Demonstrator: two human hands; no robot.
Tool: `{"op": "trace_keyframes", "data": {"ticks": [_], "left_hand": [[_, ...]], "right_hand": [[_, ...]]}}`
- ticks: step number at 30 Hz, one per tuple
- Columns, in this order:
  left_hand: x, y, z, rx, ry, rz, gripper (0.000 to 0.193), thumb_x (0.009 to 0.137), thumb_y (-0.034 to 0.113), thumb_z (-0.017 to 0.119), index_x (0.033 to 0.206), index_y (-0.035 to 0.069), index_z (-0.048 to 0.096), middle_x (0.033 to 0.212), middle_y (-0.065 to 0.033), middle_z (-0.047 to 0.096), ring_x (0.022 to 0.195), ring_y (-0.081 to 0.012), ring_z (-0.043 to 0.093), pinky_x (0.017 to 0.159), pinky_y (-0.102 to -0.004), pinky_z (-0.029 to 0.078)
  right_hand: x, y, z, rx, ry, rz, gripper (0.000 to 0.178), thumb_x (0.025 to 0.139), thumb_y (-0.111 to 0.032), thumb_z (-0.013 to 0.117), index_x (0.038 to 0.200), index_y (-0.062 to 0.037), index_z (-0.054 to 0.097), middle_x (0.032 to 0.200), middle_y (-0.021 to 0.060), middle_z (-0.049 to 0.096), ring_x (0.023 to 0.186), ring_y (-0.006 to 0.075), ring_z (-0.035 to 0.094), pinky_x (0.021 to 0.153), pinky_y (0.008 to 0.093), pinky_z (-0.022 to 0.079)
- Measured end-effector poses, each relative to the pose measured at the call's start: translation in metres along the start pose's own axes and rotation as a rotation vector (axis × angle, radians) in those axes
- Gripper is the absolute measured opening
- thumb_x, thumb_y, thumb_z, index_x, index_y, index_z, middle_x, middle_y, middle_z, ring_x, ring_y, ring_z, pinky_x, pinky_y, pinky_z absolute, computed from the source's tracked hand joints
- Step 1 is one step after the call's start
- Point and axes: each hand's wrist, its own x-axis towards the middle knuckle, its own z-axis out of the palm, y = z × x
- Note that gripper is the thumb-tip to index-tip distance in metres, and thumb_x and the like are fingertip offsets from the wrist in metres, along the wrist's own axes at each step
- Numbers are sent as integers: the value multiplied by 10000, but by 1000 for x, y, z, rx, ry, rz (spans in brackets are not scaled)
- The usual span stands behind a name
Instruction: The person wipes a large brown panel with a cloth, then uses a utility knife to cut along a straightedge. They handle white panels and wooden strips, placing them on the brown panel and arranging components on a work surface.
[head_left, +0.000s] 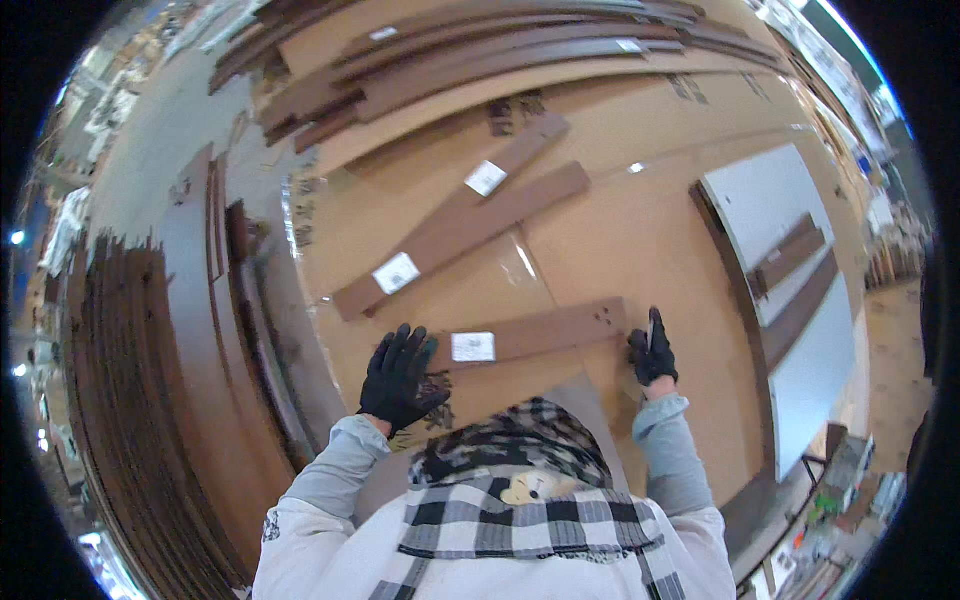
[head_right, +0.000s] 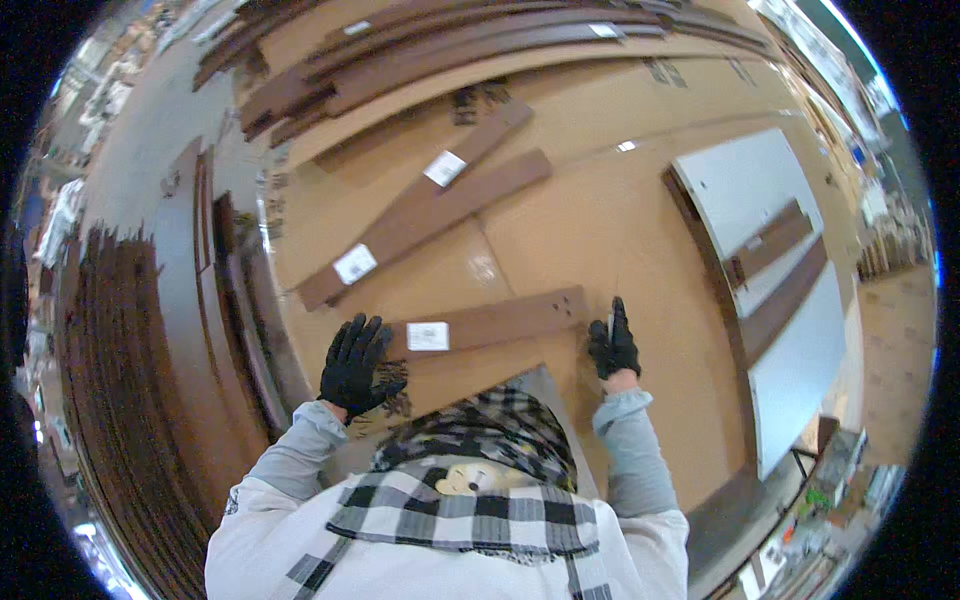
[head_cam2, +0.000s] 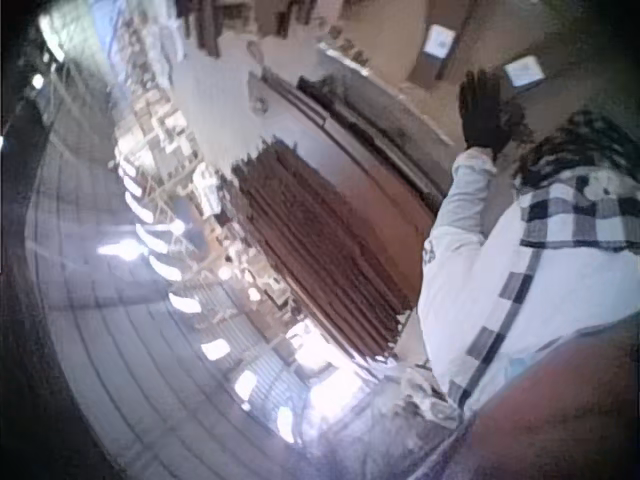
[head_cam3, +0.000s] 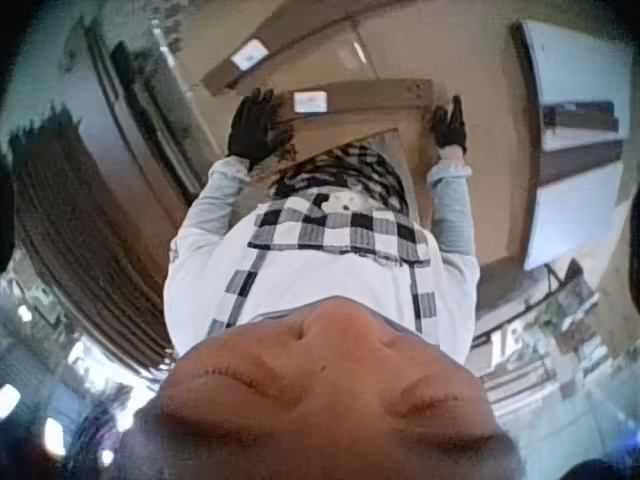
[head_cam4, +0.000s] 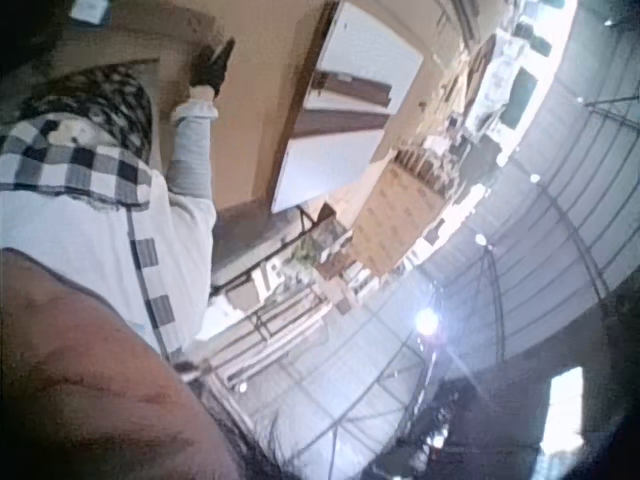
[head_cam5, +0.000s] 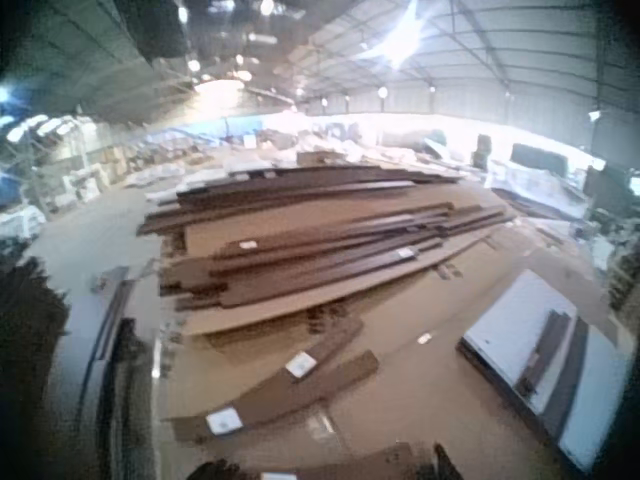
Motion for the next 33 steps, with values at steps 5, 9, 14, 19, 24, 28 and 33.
{"op": "trace_keyframes", "data": {"ticks": [5,9,14,19,24,28,33], "left_hand": [[81,52,33,-213,71,92,752,692,469,658,1284,72,415,1300,-155,430,1227,-346,368,1019,-458,282],[105,68,51,-288,53,36,720,664,465,687,1235,82,474,1220,-148,499,1148,-329,449,970,-442,344],[110,71,50,-239,27,17,673,636,445,718,1174,90,527,1129,-140,552,1061,-314,512,909,-433,398],[108,70,54,-215,64,45,659,657,467,690,1186,118,508,1120,-105,539,1062,-287,501,885,-426,399],[110,72,50,-205,36,26,663,637,450,715,1164,92,530,1104,-133,557,1049,-304,516,891,-425,405],[111,71,53,-212,25,34,640,642,450,707,1161,117,532,1106,-107,546,1041,-288,514,867,-426,409],[109,69,54,-219,44,13,660,639,450,712,1182,126,525,1134,-114,544,1063,-288,509,880,-426,408]], "right_hand": [[-43,10,15,-737,-105,-198,524,860,-259,454,1365,-240,315,807,182,569,688,354,565,597,466,457],[-71,-4,20,-784,-119,-316,471,865,-267,480,1326,-257,379,805,157,556,705,335,578,596,441,467],[-53,1,1,-803,-38,-179,496,864,-273,485,1340,-289,346,813,157,550,680,328,575,570,431,469],[-44,2,-11,-790,-136,-253,458,874,-264,466,1322,-279,373,815,165,559,698,336,574,587,437,471],[-34,2,-25,-769,-155,-311,452,866,-258,478,1309,-279,390,812,160,560,700,336,571,583,439,468],[-18,3,-37,-845,-201,-362,452,862,-251,489,1304,-281,397,809,156,555,691,332,570,576,433,466],[4,-1,-52,-845,-334,-445,455,850,-269,508,1294,-294,411,777,144,544,663,317,574,557,417,469]]}}
